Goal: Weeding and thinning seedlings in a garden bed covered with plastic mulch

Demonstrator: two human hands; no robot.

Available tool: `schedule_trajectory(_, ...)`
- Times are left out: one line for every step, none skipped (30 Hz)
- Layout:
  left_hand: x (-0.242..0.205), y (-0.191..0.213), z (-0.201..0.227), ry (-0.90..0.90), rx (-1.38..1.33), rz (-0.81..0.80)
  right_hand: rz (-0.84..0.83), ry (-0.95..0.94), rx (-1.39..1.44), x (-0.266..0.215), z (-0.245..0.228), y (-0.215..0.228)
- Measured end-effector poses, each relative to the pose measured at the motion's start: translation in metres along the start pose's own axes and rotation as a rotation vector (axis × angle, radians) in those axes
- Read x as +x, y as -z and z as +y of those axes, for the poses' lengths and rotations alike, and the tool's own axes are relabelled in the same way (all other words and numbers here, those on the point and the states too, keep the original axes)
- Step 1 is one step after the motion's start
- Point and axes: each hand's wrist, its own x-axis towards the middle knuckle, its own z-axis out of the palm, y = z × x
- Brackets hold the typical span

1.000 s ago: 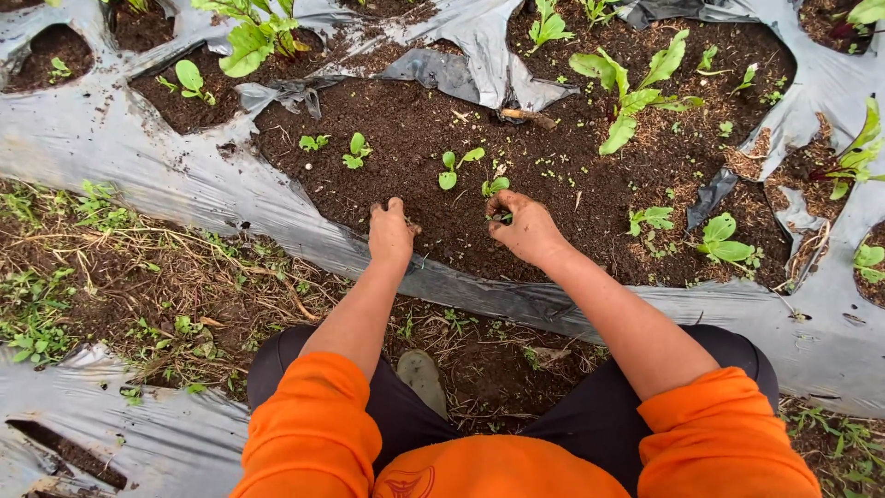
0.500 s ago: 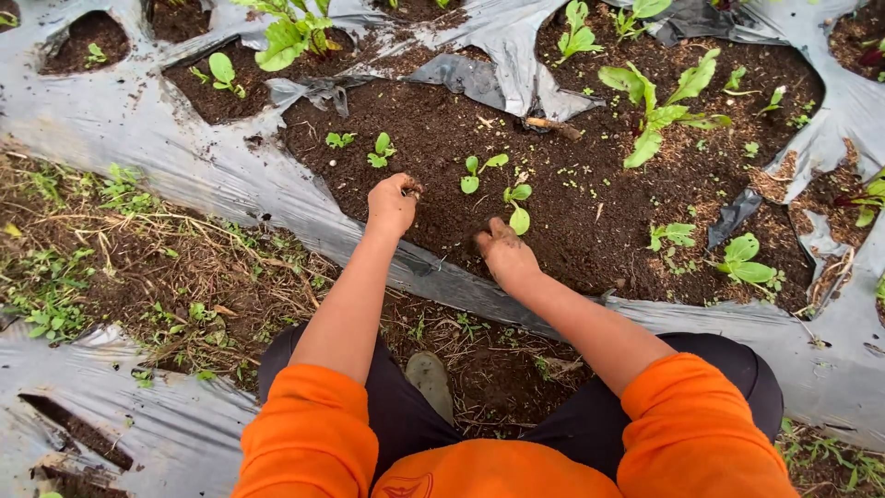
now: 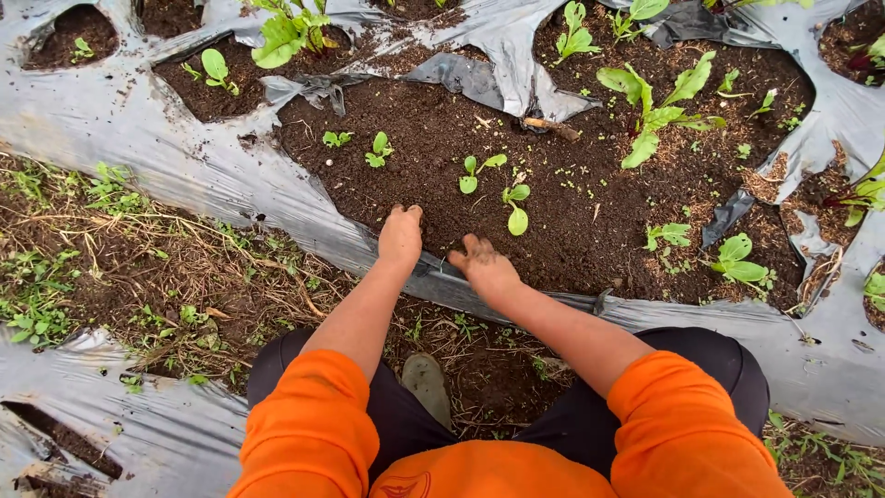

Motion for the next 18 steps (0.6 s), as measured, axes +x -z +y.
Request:
schedule_trajectory(0.002,-0.001,0.001,-0.017,-0.021,0.001,0.008,0.049,-0.058,-0.001,-0.002,-0.003)
schedule_trajectory(0.003,-0.001,0.002,-0.034,-0.042,0.001,0.017,0.097,-0.116,-0.001,-0.003,-0.006)
schedule_trajectory(0.008,-0.005,-0.002,-0.034,-0.044,0.002,0.016,0.098,-0.118,0.008,0.015,-0.023)
schedule_trajectory(0.014,-0.01,-0.006,-0.056,-0.08,-0.041,0.02,0.015,0.001,0.017,0.034,-0.041)
schedule_trajectory(0.017,-0.015,-0.011,-0.077,-0.115,-0.089,0.021,-0.071,0.123,0.025,0.051,-0.06)
schedule_trajectory(0.016,-0.015,-0.001,-0.075,-0.116,-0.093,0.017,-0.073,0.124,0.02,0.052,-0.039)
schedule_trajectory(0.017,-0.016,0.011,-0.079,-0.113,-0.158,0.009,-0.123,0.195,0.015,0.056,-0.017)
schedule_trajectory(0.017,-0.016,0.024,-0.084,-0.11,-0.223,0.001,-0.174,0.265,0.009,0.059,0.006)
schedule_trajectory(0.014,-0.023,0.031,-0.087,-0.112,-0.224,0.002,-0.177,0.262,0.008,0.066,-0.001)
schedule_trajectory(0.011,-0.029,0.038,-0.197,-0.037,-0.219,0.024,-0.163,0.217,0.006,0.074,-0.008)
schedule_trajectory(0.007,-0.037,0.045,-0.307,0.039,-0.214,0.045,-0.15,0.173,0.004,0.081,-0.015)
schedule_trajectory(0.004,-0.039,0.05,-0.311,0.037,-0.215,0.046,-0.154,0.171,-0.009,0.061,-0.002)
schedule_trajectory(0.0,-0.042,0.055,-0.32,0.048,-0.215,0.159,-0.055,-0.108,-0.021,0.041,0.01)
schedule_trajectory(-0.003,-0.045,0.061,-0.329,0.058,-0.215,0.269,0.044,-0.387,-0.034,0.021,0.023)
schedule_trajectory(-0.001,-0.041,0.064,-0.332,0.059,-0.217,0.269,0.041,-0.386,-0.024,0.044,-0.009)
schedule_trajectory(0.001,-0.036,0.067,-0.343,0.034,-0.218,0.156,0.01,-0.192,-0.013,0.067,-0.039)
schedule_trajectory(0.003,-0.031,0.07,-0.355,0.01,-0.22,0.044,-0.023,0.004,-0.002,0.088,-0.071)
schedule_trajectory(0.004,-0.035,0.068,-0.358,0.013,-0.224,0.045,-0.028,0.008,-0.006,0.093,-0.044)
